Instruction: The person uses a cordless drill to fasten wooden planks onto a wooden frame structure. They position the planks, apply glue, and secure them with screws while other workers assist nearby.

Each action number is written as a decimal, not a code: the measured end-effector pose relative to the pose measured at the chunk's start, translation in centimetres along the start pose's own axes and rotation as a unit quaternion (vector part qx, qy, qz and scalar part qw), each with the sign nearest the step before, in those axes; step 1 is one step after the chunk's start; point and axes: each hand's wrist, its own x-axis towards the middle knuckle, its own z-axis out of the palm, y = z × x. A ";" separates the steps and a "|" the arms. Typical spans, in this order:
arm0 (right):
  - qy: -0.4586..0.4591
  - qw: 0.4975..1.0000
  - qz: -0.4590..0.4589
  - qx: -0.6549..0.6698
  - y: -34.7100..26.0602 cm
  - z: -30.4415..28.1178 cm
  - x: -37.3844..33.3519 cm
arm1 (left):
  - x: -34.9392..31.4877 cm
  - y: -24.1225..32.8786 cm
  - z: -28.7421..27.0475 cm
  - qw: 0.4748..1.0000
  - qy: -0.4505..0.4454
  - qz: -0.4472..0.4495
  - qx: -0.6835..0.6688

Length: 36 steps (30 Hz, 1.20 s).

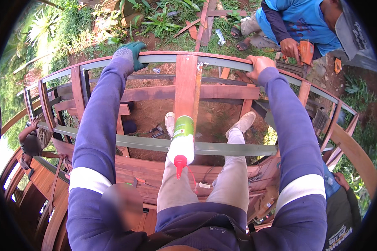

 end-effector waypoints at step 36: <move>-0.032 0.997 0.064 0.012 -0.9 0.1 0.2 | -0.1 1.0 -1.3 0.998 -0.062 -0.024 0.010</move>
